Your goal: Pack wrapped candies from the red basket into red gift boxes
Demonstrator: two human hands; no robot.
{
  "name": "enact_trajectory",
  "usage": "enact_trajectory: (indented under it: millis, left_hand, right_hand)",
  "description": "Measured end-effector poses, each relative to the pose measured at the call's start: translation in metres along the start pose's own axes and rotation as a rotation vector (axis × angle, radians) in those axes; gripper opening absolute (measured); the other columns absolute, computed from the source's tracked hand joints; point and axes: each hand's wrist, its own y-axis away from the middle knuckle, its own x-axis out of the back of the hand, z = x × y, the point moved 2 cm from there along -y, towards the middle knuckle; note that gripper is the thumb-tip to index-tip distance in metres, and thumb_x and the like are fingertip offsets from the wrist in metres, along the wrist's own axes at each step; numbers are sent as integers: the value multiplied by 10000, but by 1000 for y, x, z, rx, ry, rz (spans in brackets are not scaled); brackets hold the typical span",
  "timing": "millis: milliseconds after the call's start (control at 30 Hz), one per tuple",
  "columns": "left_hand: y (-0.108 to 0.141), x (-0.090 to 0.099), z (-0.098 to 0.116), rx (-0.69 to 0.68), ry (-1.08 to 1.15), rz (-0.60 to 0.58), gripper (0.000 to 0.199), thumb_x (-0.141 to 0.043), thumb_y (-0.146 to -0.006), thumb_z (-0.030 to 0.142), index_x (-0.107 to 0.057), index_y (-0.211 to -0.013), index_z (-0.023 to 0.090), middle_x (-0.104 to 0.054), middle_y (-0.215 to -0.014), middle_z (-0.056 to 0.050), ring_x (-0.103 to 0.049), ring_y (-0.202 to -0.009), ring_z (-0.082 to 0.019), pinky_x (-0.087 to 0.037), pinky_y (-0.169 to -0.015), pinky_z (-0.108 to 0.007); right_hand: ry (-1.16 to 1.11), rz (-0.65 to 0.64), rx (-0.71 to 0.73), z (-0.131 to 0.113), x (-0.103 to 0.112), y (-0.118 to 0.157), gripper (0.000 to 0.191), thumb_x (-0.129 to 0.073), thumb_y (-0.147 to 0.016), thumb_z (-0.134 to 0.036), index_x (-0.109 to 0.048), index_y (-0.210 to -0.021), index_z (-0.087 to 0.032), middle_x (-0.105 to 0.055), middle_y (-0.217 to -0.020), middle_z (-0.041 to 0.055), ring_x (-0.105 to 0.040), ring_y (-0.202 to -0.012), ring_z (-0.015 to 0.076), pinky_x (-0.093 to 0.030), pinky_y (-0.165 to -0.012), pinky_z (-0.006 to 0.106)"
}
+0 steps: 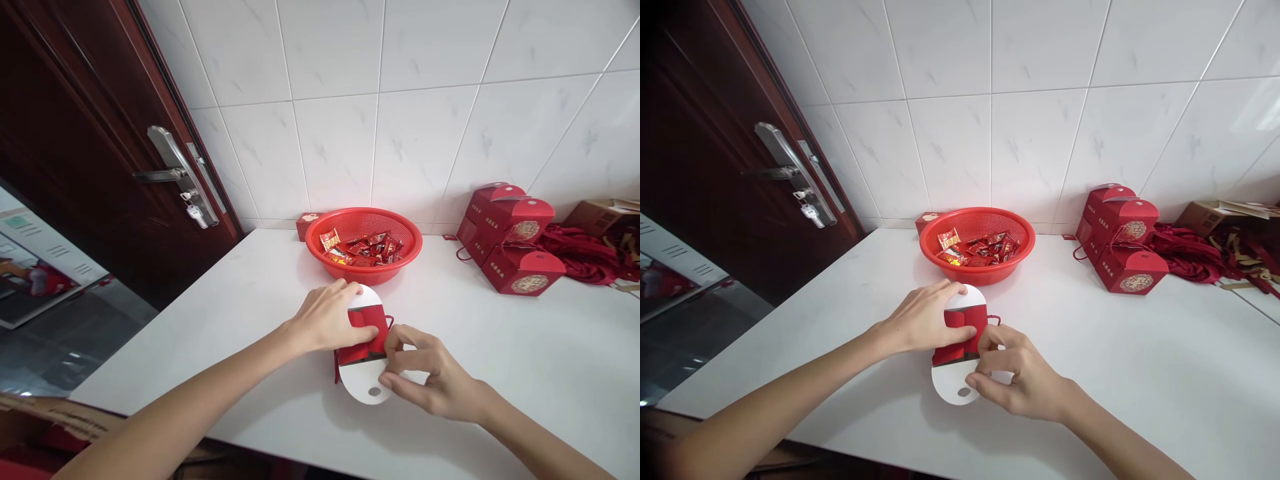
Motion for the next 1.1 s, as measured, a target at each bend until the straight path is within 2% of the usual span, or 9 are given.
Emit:
enact_trajectory:
  millis: [100, 200, 333, 400, 533, 633, 700, 900, 1100]
  left_hand:
    - [1, 2, 3, 10, -18, -36, 590, -685, -705, 500, -605, -1225, 231, -655, -1204, -106, -653, -1010, -319, -504, -814, -378]
    - [-2, 12, -3, 30, 103, -96, 483, -607, -749, 381, -624, -1204, 220, -679, -1143, -85, -652, -980, -285, -497, -823, -356]
    - [-7, 25, -24, 48, 405, -384, 659, -539, -711, 251, -551, -1369, 208, -691, -887, -26, -645, -834, -213, -499, -742, -294]
    - [-9, 28, -33, -6, 462, -502, 813, -579, -649, 214, -476, -1455, 218, -685, -915, -16, -634, -848, -204, -501, -745, -284]
    - [-10, 25, -44, -38, 408, -572, 1030, -712, -574, 209, -352, -1539, 227, -675, -1123, -48, -626, -941, -220, -516, -790, -295]
    - [-10, 19, -44, -19, 377, -559, 1058, -769, -586, 266, -334, -1549, 224, -665, -1211, -75, -635, -944, -221, -521, -796, -298]
    - [-9, 18, -43, -25, 362, -543, 1041, -781, -597, 276, -348, -1544, 250, -649, -1278, -77, -639, -952, -220, -517, -806, -293]
    - [-6, 17, -39, -85, 332, -557, 997, -755, -687, 320, -288, -1568, 282, -549, -1455, -74, -646, -1048, -233, -500, -841, -275]
    - [-4, 13, -36, -217, 331, -475, 897, -694, -748, 288, -305, -1556, 335, -527, -1483, -46, -648, -1013, -214, -506, -791, -260]
  right_hand:
    - [133, -18, -13, -1, -4, -6, 244, -536, -970, -288, -639, -766, -202, -570, -708, 23, -490, -648, 144, -439, -638, 293]
    - [234, -128, -39, -4, -3, -17, 181, -474, -977, -223, -626, -881, -201, -592, -684, -1, -474, -599, 133, -424, -690, 303]
    - [385, -350, -85, -10, 3, -34, 224, -462, -968, -199, -646, -842, -221, -563, -605, -30, -401, -502, 115, -371, -654, 295]
    - [479, -389, -101, -11, 4, -41, 277, -492, -957, -230, -620, -712, -220, -511, -537, -37, -342, -457, 106, -324, -606, 292]
    - [641, -348, -120, -10, 6, -47, 357, -569, -931, -351, -540, -607, -206, -515, -510, -25, -341, -416, 95, -286, -578, 300]
    - [708, -253, -166, -8, 14, -43, 280, -629, -887, -485, -578, -816, -219, -620, -604, 1, -471, -464, 144, -306, -571, 293]
    - [717, -174, -252, -5, 23, -37, 374, -662, -842, -569, -558, -943, -224, -641, -625, 8, -535, -507, 186, -325, -565, 290]
    - [437, -203, -632, 18, 46, -7, 593, -689, -752, -674, -501, -1105, -237, -678, -742, 22, -616, -603, 224, -412, -549, 290]
    - [-103, -204, -625, 42, 31, 10, 602, -611, -846, -624, -476, -1271, -219, -713, -1042, 83, -665, -788, 204, -525, -685, 318]
